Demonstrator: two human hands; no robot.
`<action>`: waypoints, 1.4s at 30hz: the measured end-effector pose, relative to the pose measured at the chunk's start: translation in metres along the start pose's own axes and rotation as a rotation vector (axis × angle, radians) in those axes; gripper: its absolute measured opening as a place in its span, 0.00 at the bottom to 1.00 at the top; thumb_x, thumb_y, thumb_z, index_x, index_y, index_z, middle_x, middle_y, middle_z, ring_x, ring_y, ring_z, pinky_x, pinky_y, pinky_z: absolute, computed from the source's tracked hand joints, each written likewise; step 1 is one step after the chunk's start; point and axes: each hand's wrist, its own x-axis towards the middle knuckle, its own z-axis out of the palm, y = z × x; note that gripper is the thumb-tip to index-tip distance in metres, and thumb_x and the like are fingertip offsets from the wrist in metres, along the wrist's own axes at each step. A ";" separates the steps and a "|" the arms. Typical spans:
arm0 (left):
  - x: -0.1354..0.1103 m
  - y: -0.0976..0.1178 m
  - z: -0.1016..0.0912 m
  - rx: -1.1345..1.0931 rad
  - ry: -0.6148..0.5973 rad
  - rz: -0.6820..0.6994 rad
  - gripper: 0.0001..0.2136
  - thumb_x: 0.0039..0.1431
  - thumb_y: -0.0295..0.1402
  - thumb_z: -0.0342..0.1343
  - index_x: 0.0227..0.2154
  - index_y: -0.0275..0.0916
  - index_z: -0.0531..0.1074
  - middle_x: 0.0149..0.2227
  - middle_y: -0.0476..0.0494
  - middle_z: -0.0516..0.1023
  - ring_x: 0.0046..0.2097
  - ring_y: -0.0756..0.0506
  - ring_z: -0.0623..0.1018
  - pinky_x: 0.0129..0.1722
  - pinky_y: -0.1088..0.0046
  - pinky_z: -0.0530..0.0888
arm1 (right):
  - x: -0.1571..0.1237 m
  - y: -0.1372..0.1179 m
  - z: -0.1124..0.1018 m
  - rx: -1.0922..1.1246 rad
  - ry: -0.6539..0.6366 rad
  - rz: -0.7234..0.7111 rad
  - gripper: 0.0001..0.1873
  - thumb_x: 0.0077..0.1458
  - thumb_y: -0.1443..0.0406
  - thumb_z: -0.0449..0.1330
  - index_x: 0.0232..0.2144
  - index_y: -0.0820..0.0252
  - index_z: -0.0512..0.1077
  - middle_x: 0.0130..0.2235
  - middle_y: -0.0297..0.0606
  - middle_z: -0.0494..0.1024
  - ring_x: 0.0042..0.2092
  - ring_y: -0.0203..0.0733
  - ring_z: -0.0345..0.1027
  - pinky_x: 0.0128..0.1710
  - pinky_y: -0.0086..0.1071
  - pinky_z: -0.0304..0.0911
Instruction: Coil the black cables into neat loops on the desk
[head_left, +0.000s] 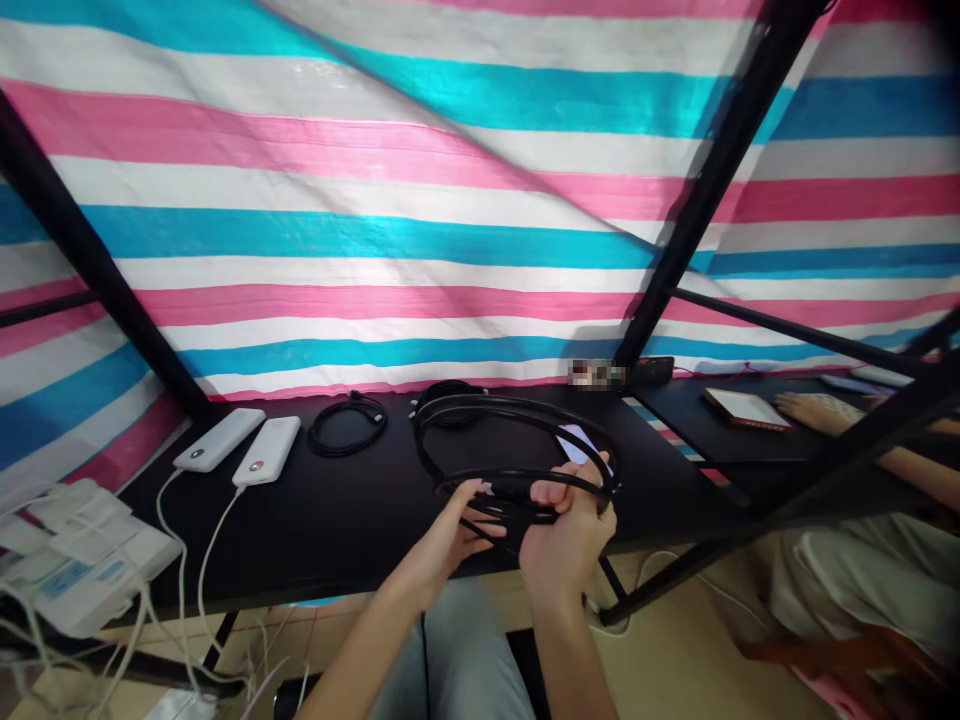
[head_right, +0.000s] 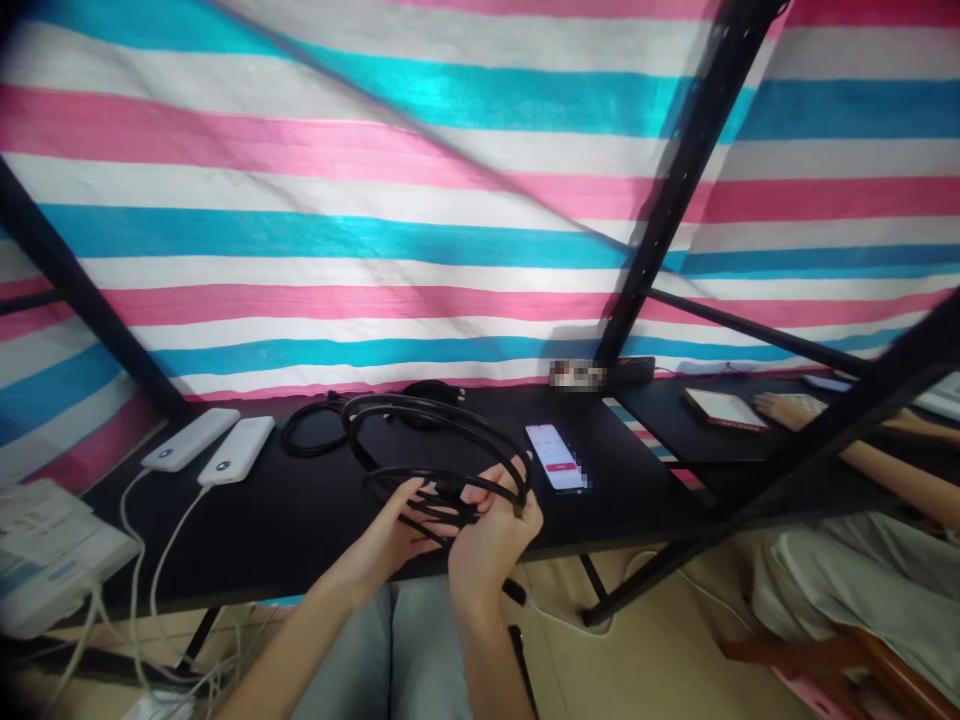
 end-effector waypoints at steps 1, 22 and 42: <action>-0.001 -0.003 0.002 -0.030 -0.058 -0.044 0.27 0.49 0.54 0.53 0.39 0.33 0.72 0.35 0.37 0.78 0.39 0.42 0.78 0.44 0.65 0.69 | -0.003 0.001 0.001 0.016 0.001 0.036 0.21 0.49 0.58 0.61 0.15 0.58 0.56 0.16 0.24 0.58 0.18 0.28 0.51 0.21 0.25 0.53; -0.010 0.027 -0.029 0.252 0.467 0.642 0.05 0.48 0.31 0.50 0.25 0.36 0.69 0.18 0.53 0.71 0.16 0.52 0.69 0.18 0.78 0.64 | -0.005 -0.003 -0.033 -0.574 -0.661 -0.254 0.38 0.44 0.67 0.65 0.57 0.51 0.57 0.34 0.32 0.72 0.29 0.33 0.68 0.34 0.30 0.69; -0.024 0.040 -0.024 0.792 0.690 0.691 0.08 0.37 0.23 0.47 0.18 0.38 0.70 0.18 0.52 0.70 0.24 0.50 0.69 0.25 0.77 0.61 | -0.006 0.002 -0.043 -0.948 -0.945 -0.324 0.35 0.48 0.60 0.64 0.58 0.48 0.59 0.40 0.36 0.74 0.27 0.32 0.66 0.23 0.25 0.65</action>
